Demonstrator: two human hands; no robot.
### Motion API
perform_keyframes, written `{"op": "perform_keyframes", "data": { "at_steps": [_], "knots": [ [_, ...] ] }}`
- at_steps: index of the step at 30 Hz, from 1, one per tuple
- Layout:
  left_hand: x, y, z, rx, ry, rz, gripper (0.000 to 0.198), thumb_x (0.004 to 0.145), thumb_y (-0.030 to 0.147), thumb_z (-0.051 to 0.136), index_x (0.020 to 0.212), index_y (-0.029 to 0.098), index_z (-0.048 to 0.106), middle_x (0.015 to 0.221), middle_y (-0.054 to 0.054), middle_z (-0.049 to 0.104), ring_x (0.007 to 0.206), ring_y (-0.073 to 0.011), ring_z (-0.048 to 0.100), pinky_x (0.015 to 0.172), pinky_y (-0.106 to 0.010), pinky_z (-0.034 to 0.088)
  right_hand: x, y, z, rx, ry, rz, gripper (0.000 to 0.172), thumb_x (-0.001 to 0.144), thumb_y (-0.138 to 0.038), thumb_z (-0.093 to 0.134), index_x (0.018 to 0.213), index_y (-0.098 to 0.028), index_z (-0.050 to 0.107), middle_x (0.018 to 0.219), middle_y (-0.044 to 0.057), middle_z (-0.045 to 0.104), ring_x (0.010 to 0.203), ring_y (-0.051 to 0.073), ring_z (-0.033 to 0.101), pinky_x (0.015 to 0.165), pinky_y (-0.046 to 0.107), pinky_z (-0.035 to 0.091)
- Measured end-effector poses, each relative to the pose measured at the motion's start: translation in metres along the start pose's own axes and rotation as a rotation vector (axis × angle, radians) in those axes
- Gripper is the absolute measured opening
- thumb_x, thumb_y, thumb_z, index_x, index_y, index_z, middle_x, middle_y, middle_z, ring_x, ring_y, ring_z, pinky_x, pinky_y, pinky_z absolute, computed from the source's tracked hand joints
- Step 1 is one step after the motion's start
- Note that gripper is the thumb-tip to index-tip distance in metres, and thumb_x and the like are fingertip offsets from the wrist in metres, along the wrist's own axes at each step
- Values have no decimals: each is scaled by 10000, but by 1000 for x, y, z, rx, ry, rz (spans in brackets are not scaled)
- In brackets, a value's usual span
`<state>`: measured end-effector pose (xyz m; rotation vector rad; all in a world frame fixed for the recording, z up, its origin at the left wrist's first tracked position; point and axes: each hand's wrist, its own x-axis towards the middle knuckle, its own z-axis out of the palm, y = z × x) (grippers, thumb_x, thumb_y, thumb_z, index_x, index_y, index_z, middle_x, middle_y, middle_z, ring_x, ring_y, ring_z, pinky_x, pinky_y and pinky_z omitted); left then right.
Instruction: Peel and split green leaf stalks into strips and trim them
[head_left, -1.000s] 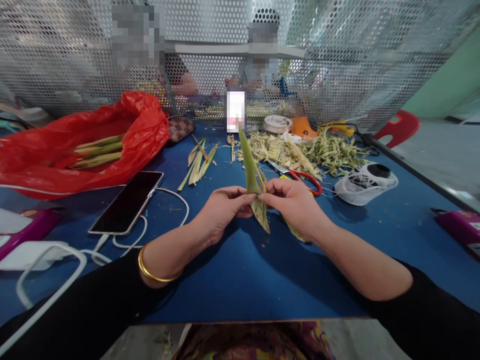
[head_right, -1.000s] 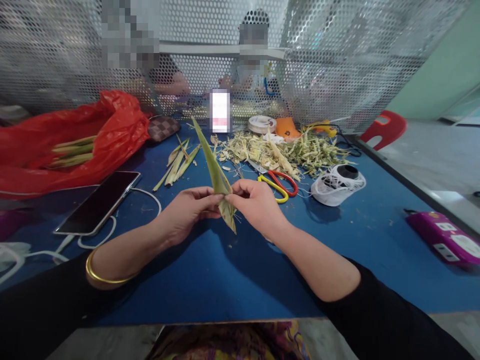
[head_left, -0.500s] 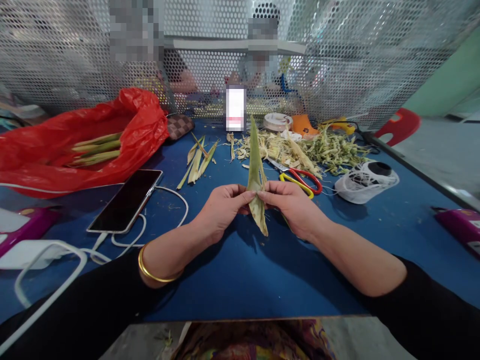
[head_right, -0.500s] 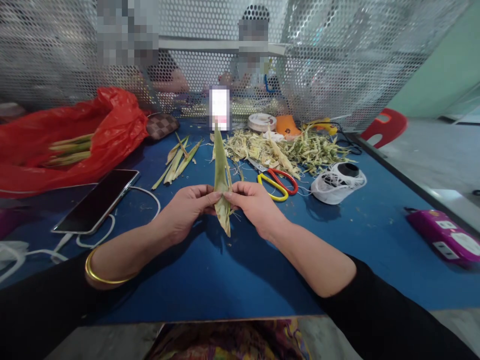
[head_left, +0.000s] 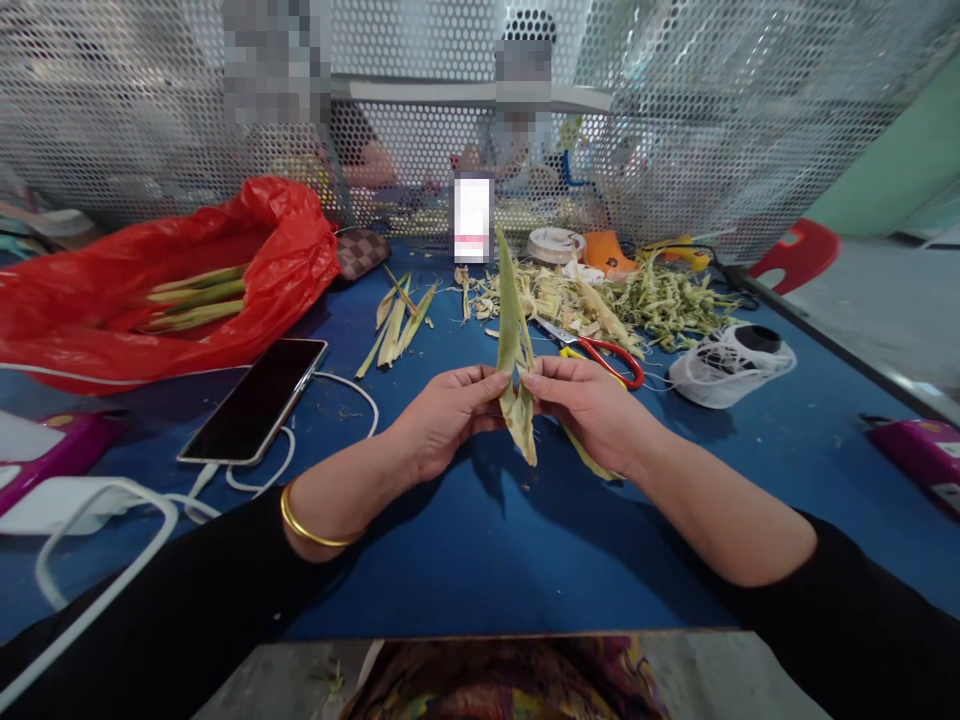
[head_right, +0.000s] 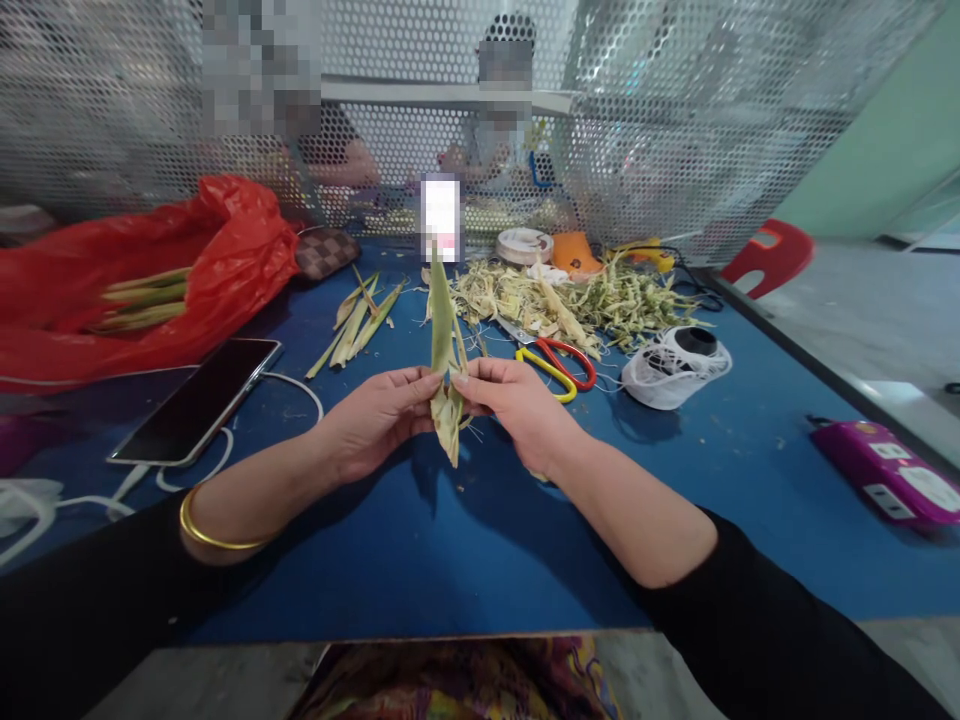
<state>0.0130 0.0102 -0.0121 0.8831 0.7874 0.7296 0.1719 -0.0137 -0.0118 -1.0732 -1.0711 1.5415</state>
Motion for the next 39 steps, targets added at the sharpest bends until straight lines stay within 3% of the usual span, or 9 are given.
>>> {"op": "perform_keyframes", "data": {
  "at_steps": [6, 9, 12, 20, 28, 39],
  "knots": [
    [-4, -1, 2, 182, 30, 93, 222, 758, 348, 691, 782, 134, 637, 748, -50, 683, 695, -136, 633, 659, -249, 493, -1, 2, 2, -153, 71, -108, 203, 717, -328, 692, 649, -169, 586, 620, -26, 569, 578, 98, 499, 595, 240, 408],
    [-6, -3, 3, 284, 49, 116, 214, 690, 306, 749, 773, 129, 664, 747, -36, 671, 689, -126, 617, 651, -234, 486, -1, 3, 2, -199, 116, -140, 171, 731, -302, 667, 662, -166, 589, 618, -20, 568, 591, 109, 504, 602, 250, 411],
    [-7, -4, 5, 240, 91, 96, 209, 671, 296, 761, 709, 124, 649, 675, -13, 643, 611, -102, 588, 611, -226, 490, 0, 4, 2, -164, 121, -162, 181, 724, -310, 680, 663, -167, 586, 628, -14, 574, 603, 115, 511, 609, 255, 418],
    [-3, -4, 6, 19, 80, -6, 237, 651, 251, 782, 668, 123, 583, 604, 2, 629, 527, -83, 576, 560, -207, 499, 0, 3, 2, 38, 66, -95, 271, 657, -366, 764, 629, -173, 576, 601, -37, 511, 564, 98, 465, 608, 257, 401],
    [-2, -5, 5, 136, 157, 94, 196, 701, 272, 744, 696, 126, 613, 634, -4, 640, 550, -84, 580, 583, -212, 491, -1, 0, 3, 53, 55, -52, 238, 660, -333, 741, 633, -164, 576, 643, -21, 541, 594, 101, 476, 634, 258, 400],
    [0, -8, 3, 280, 320, 156, 221, 617, 270, 784, 646, 136, 611, 590, 8, 606, 533, -87, 551, 601, -247, 499, -4, -2, 7, 47, 38, -44, 193, 723, -281, 661, 621, -165, 545, 621, -24, 505, 589, 96, 462, 604, 243, 377]
  ]
}}
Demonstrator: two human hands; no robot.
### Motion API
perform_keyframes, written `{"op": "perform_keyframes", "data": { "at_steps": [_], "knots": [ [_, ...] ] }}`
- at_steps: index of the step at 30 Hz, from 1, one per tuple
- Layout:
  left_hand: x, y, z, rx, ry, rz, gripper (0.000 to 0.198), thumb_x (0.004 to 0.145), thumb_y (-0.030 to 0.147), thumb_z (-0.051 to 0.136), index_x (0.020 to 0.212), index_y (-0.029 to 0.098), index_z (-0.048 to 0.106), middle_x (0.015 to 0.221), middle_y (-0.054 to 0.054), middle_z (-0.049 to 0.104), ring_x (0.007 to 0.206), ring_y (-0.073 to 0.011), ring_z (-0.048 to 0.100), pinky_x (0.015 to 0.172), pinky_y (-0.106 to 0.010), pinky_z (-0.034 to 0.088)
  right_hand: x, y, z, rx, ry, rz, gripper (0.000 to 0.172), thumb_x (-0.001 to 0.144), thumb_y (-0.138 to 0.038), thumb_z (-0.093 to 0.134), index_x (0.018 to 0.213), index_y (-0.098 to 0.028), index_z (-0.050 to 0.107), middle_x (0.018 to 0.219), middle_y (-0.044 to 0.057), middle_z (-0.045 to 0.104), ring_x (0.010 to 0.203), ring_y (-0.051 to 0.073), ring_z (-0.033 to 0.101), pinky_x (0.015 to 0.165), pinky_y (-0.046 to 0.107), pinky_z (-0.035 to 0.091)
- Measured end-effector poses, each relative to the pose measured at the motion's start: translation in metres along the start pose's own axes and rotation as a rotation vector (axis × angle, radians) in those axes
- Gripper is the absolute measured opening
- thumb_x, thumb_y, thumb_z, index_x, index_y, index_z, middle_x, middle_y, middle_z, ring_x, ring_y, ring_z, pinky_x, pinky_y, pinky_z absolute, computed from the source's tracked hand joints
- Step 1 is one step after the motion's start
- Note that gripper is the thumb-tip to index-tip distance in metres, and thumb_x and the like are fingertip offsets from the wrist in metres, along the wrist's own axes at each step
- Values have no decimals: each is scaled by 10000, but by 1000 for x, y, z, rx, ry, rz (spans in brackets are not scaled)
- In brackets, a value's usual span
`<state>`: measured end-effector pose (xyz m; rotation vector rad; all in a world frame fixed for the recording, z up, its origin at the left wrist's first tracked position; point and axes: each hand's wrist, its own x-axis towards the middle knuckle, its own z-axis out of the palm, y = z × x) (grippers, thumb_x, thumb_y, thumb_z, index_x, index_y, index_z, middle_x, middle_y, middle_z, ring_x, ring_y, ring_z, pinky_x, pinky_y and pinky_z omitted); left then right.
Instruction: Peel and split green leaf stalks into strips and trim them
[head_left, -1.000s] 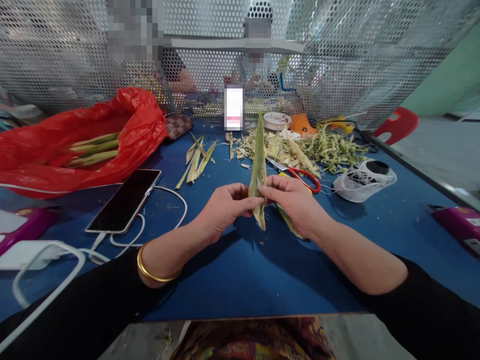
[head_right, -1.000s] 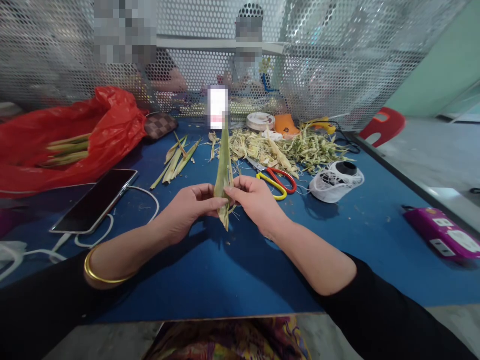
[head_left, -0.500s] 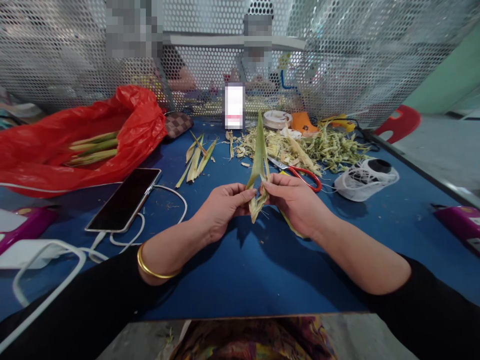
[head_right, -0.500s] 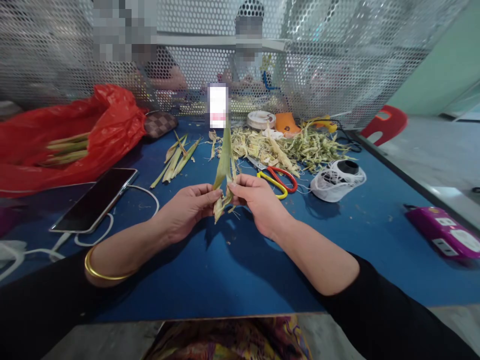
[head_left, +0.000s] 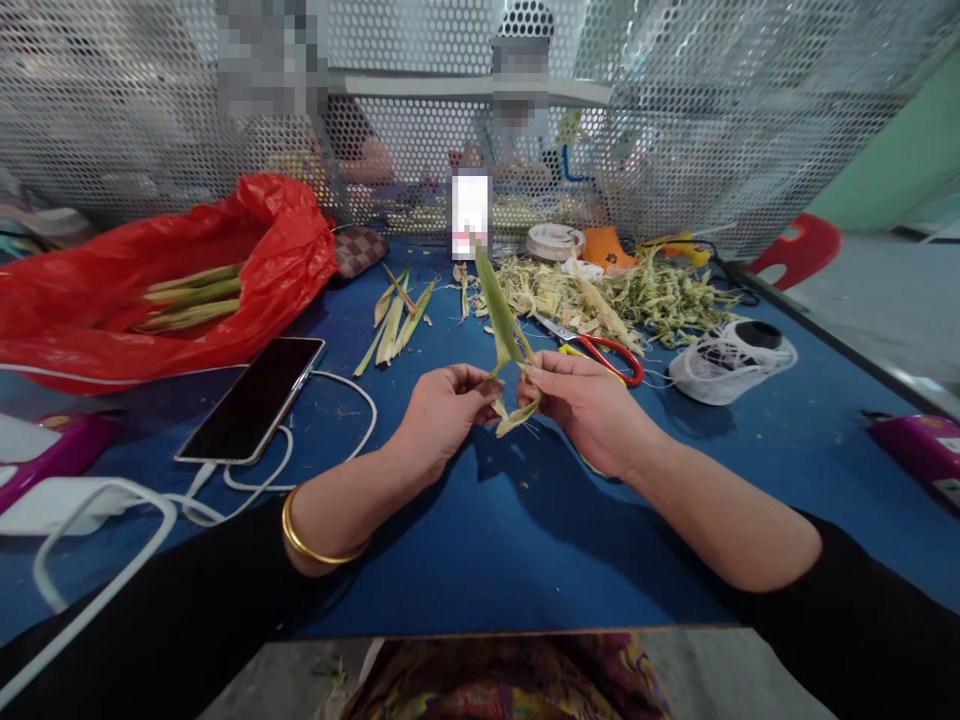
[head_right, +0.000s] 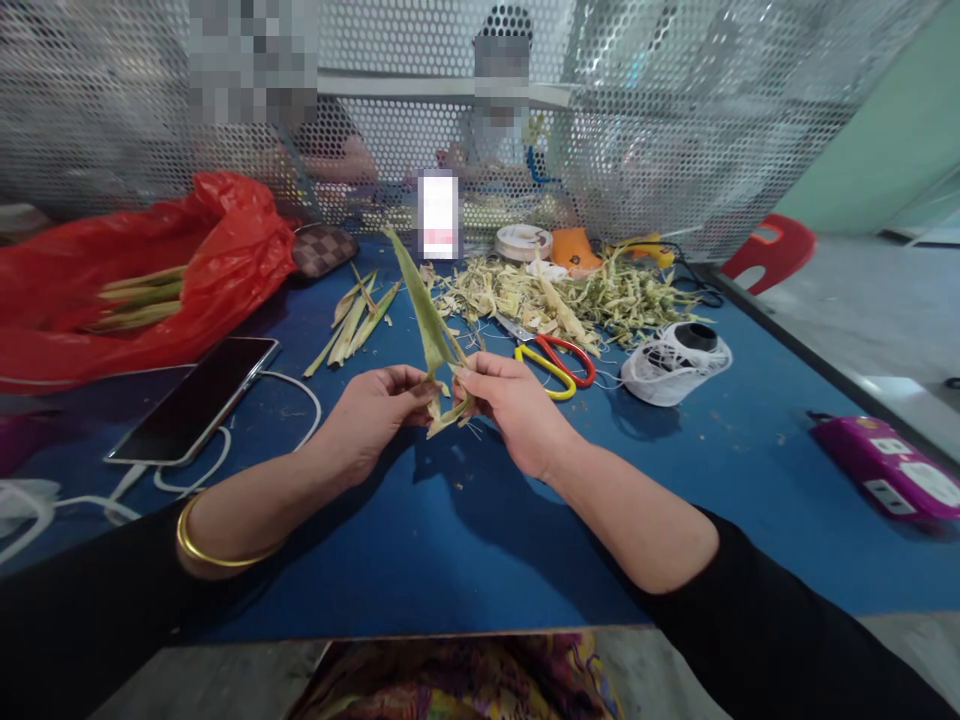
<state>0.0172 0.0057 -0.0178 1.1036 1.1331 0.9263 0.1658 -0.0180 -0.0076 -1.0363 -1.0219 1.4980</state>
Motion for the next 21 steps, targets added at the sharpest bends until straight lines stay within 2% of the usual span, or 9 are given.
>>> {"op": "perform_keyframes", "data": {
  "at_steps": [6, 11, 13, 16, 19, 21],
  "knots": [
    [2, -2, -2, 68, 7, 29, 166, 673, 243, 726, 660, 132, 603, 580, 11, 587, 530, -94, 552, 600, -253, 505, -3, -1, 2, 13, 6, -5, 201, 725, -268, 659, 610, -160, 534, 609, -18, 506, 583, 93, 460, 583, 234, 379],
    [11, -6, -8, 174, 44, 94, 134, 725, 247, 662, 674, 150, 586, 575, 18, 575, 513, -94, 532, 562, -243, 462, -4, -3, 2, 102, -18, 34, 201, 735, -258, 668, 638, -167, 517, 546, -52, 447, 450, 61, 393, 464, 217, 312],
    [13, -7, -11, 263, 8, 162, 127, 735, 265, 645, 689, 155, 600, 591, 13, 587, 531, -101, 523, 567, -248, 441, -3, -3, 2, 45, -18, 1, 227, 760, -269, 650, 622, -170, 501, 546, -47, 468, 442, 66, 432, 457, 217, 321],
    [10, -5, -11, 331, -113, 216, 135, 726, 283, 648, 724, 149, 639, 672, -15, 636, 619, -124, 551, 620, -260, 434, -2, -1, 1, -108, 31, -50, 253, 787, -300, 623, 610, -173, 495, 550, -36, 516, 454, 80, 491, 455, 212, 357],
    [5, 2, -9, 213, -193, 194, 193, 710, 303, 676, 814, 142, 656, 800, -40, 675, 756, -149, 594, 728, -274, 452, -2, 0, 2, -239, 84, -69, 233, 804, -309, 590, 631, -184, 495, 526, -42, 530, 427, 83, 484, 423, 205, 369],
    [2, 7, -8, 112, -195, 205, 245, 723, 344, 677, 861, 143, 654, 846, -45, 678, 807, -154, 599, 762, -276, 458, -3, 1, 3, -323, 83, -60, 214, 813, -294, 564, 642, -192, 485, 517, -42, 537, 417, 91, 486, 410, 209, 379]
  ]
}}
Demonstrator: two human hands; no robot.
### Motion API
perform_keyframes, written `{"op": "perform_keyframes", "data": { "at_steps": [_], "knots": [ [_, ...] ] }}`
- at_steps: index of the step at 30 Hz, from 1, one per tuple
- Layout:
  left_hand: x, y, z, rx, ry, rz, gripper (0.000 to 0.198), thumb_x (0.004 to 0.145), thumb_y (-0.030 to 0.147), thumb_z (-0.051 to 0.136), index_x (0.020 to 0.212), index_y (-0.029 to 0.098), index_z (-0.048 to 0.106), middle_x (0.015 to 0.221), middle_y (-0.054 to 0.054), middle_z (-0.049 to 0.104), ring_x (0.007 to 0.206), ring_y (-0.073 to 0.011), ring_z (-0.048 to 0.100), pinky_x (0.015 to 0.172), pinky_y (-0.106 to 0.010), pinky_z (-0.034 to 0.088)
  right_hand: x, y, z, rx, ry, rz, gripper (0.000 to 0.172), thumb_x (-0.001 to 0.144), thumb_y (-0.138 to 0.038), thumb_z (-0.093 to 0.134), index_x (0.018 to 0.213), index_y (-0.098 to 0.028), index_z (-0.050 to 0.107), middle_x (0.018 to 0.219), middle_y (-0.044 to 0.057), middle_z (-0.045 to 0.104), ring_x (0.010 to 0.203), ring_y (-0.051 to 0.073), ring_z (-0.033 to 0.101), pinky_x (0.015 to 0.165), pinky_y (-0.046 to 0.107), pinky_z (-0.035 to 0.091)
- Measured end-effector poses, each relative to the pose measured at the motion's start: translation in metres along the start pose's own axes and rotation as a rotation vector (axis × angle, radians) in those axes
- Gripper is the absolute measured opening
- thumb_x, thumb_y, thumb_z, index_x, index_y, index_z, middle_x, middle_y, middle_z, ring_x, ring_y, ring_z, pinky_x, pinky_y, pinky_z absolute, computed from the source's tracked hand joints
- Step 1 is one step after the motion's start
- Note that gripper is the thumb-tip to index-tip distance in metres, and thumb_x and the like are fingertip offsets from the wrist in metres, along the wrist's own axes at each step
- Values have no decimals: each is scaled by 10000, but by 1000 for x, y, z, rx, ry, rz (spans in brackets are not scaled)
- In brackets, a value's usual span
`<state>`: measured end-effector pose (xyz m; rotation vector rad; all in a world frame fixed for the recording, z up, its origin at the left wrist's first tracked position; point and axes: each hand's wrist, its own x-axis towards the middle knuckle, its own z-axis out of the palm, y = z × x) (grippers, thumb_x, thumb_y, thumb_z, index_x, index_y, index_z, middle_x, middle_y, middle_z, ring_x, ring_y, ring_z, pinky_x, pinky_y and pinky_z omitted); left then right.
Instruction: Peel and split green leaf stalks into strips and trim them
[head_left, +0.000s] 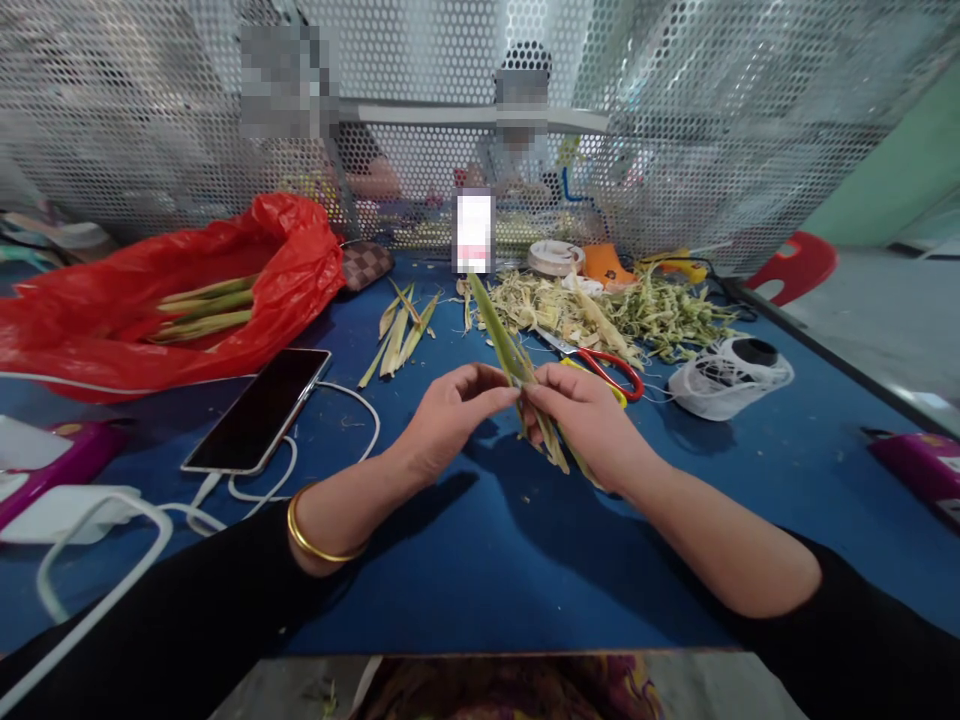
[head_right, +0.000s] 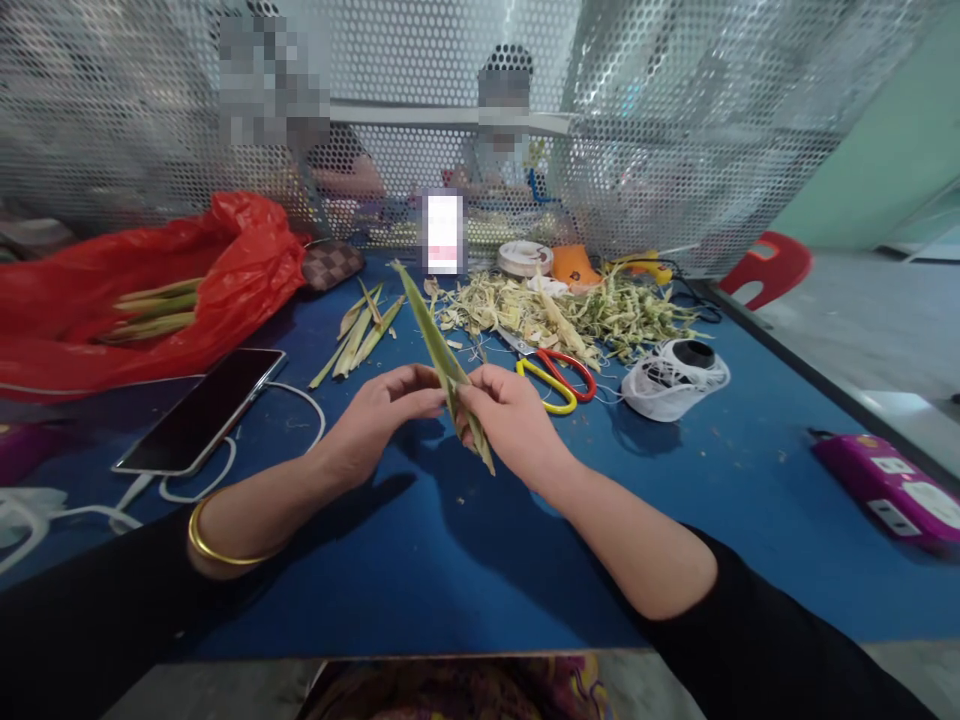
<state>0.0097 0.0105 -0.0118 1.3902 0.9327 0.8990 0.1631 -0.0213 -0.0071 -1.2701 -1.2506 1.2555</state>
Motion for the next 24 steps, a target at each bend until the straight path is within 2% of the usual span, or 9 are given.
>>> {"op": "perform_keyframes", "data": {
  "at_steps": [3, 7, 13, 16, 19, 24],
  "knots": [
    [0, 3, 0, -43, 83, 13, 281, 733, 397, 672, 826, 132, 665, 793, -38, 676, 760, -147, 599, 732, -268, 470, -2, 1, 3, -79, -58, 10, 195, 821, -294, 544, 661, -198, 486, 554, -29, 570, 436, 104, 510, 422, 224, 407],
    [2, 3, -1, -19, 165, -16, 200, 717, 320, 696, 775, 128, 700, 724, -19, 688, 671, -130, 590, 684, -250, 474, -4, 1, 5, -32, -96, 24, 200, 809, -307, 558, 654, -195, 499, 551, -29, 562, 439, 97, 496, 439, 226, 408],
    [3, 6, -1, -37, 109, -64, 159, 741, 287, 675, 765, 137, 723, 690, -24, 692, 621, -111, 575, 644, -233, 467, -2, -6, -3, 190, -127, 164, 156, 754, -272, 604, 646, -174, 547, 512, -28, 548, 422, 84, 473, 435, 207, 373],
    [2, 7, -2, -32, 110, -70, 161, 719, 298, 696, 699, 139, 709, 672, -31, 683, 615, -114, 569, 634, -235, 457, -1, -10, -9, 248, -138, 159, 172, 750, -244, 580, 603, -173, 529, 490, -26, 526, 407, 88, 468, 434, 216, 367],
    [2, 8, -4, -31, 99, -75, 161, 693, 290, 714, 656, 135, 692, 666, -36, 678, 617, -115, 572, 621, -230, 446, -1, -14, -12, 211, -121, 110, 195, 756, -242, 566, 581, -175, 512, 487, -21, 523, 403, 94, 471, 439, 227, 378],
    [-2, 8, -1, -47, 12, -96, 100, 723, 215, 641, 715, 136, 700, 651, -18, 674, 589, -103, 583, 591, -212, 450, -3, -12, -6, -18, -124, 55, 203, 775, -370, 625, 734, -182, 561, 621, -10, 593, 498, 116, 540, 519, 259, 461]
  ]
}}
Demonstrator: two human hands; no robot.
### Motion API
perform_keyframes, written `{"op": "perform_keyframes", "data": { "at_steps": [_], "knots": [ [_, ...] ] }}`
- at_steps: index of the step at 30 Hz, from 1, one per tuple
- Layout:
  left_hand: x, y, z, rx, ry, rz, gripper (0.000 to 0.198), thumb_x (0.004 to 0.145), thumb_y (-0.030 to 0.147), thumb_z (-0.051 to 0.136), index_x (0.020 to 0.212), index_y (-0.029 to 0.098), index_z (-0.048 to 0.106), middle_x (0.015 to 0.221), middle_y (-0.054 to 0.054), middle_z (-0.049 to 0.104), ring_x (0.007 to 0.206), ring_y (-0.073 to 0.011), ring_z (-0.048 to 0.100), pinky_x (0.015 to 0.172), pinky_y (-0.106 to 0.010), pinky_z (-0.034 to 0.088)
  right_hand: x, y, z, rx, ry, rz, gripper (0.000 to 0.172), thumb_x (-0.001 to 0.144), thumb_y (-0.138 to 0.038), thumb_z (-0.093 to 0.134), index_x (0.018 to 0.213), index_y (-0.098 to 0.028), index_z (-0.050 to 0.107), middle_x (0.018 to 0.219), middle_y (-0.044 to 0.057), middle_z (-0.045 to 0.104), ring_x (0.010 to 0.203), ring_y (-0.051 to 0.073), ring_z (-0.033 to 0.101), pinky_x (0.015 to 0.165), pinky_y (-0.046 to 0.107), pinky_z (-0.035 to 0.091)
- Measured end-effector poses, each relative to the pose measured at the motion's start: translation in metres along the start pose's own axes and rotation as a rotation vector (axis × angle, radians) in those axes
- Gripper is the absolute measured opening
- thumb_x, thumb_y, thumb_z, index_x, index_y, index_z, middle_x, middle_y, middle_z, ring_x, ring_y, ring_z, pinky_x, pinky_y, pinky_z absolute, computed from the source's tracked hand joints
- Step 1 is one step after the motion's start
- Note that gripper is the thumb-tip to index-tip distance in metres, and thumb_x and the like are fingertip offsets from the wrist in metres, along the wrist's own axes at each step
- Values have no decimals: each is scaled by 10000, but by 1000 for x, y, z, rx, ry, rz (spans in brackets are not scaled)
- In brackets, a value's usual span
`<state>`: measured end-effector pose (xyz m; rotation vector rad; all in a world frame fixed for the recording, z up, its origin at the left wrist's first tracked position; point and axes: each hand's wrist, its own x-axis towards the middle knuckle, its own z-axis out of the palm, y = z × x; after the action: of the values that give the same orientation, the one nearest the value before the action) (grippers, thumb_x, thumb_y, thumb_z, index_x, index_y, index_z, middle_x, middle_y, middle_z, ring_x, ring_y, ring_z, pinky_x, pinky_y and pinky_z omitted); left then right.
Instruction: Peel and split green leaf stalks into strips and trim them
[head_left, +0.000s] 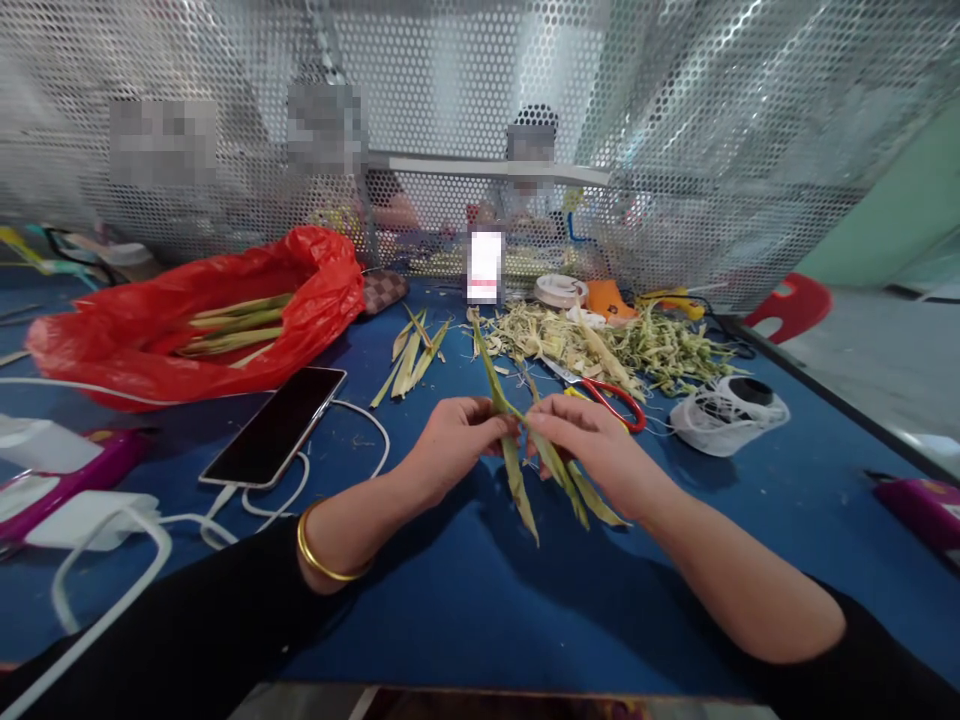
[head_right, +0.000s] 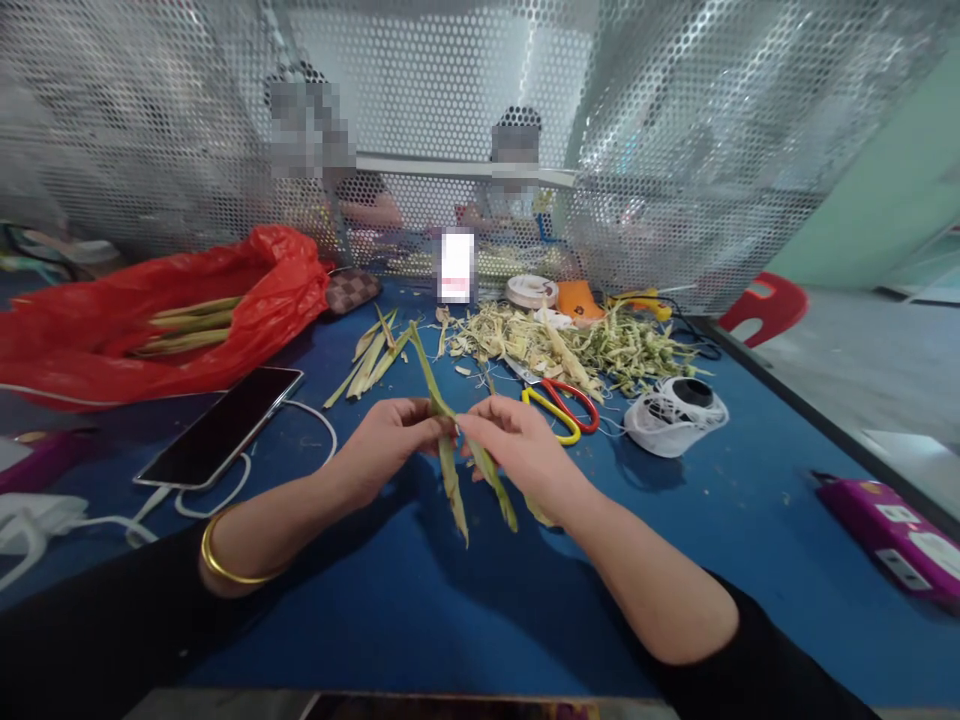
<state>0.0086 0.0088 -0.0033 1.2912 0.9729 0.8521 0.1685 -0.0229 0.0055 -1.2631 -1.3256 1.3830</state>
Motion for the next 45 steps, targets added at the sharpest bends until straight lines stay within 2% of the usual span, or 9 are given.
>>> {"op": "perform_keyframes", "data": {
  "at_steps": [4, 9, 15, 18, 22, 26, 33, 40, 45],
  "knots": [
    [-4, -2, 3, 17, -68, -34, 102, 713, 200, 617, 644, 140, 662, 585, -1, 643, 508, -90, 567, 526, -196, 439, 1, 8, 5, -170, 19, -93, 185, 778, -349, 636, 745, -201, 530, 594, -33, 563, 498, 122, 541, 482, 251, 430],
    [-4, -1, 2, 50, -167, -84, 150, 734, 287, 624, 717, 140, 650, 604, -12, 649, 458, -94, 574, 471, -196, 441, 2, 11, 3, -200, 61, -143, 175, 835, -320, 549, 702, -207, 527, 592, -32, 548, 503, 127, 547, 494, 254, 438],
    [-2, -1, 2, 29, 8, -67, 271, 785, 356, 601, 616, 151, 545, 526, 13, 572, 429, -97, 561, 440, -206, 446, 1, 10, 3, -393, 13, -155, 181, 879, -310, 477, 734, -212, 526, 552, -42, 507, 485, 127, 501, 470, 246, 362],
    [-2, -1, 2, 75, -23, -25, 237, 810, 307, 567, 632, 151, 557, 532, 11, 582, 454, -99, 567, 473, -212, 454, 0, 12, 4, -523, 40, -257, 176, 870, -288, 503, 712, -212, 509, 575, -43, 471, 532, 124, 438, 499, 247, 317],
    [-3, -2, 3, 115, -55, -37, 304, 833, 371, 542, 623, 151, 554, 544, -10, 607, 470, -108, 576, 485, -220, 449, 1, 14, 3, -604, 58, -339, 228, 862, -254, 524, 643, -208, 479, 572, -40, 465, 549, 123, 407, 525, 254, 292],
    [-2, -3, 4, 107, -43, -54, 308, 808, 391, 584, 613, 154, 558, 516, -10, 613, 454, -105, 566, 497, -222, 446, 1, 10, 0, -465, 7, -235, 245, 843, -277, 553, 617, -209, 487, 517, -49, 477, 484, 116, 445, 496, 248, 319],
    [-5, -3, 5, -97, -124, -67, 366, 771, 474, 623, 616, 145, 587, 513, -4, 596, 466, -103, 559, 521, -229, 454, 0, -1, -6, -81, -149, -45, 294, 793, -404, 594, 597, -197, 521, 449, -42, 517, 432, 107, 474, 506, 250, 395],
    [-6, 0, 4, -161, -160, -92, 322, 773, 421, 638, 600, 150, 608, 517, 3, 583, 458, -94, 542, 525, -233, 457, 0, -8, -12, -42, -171, 20, 268, 769, -368, 607, 586, -187, 532, 420, -43, 520, 394, 99, 489, 487, 240, 391],
    [-2, -1, 0, -158, -133, -98, 259, 769, 368, 639, 634, 149, 620, 520, 3, 585, 463, -95, 555, 516, -222, 453, -1, -9, -17, -63, -104, -17, 244, 784, -362, 598, 619, -187, 557, 455, -40, 526, 430, 104, 517, 501, 238, 421]
  ]
}}
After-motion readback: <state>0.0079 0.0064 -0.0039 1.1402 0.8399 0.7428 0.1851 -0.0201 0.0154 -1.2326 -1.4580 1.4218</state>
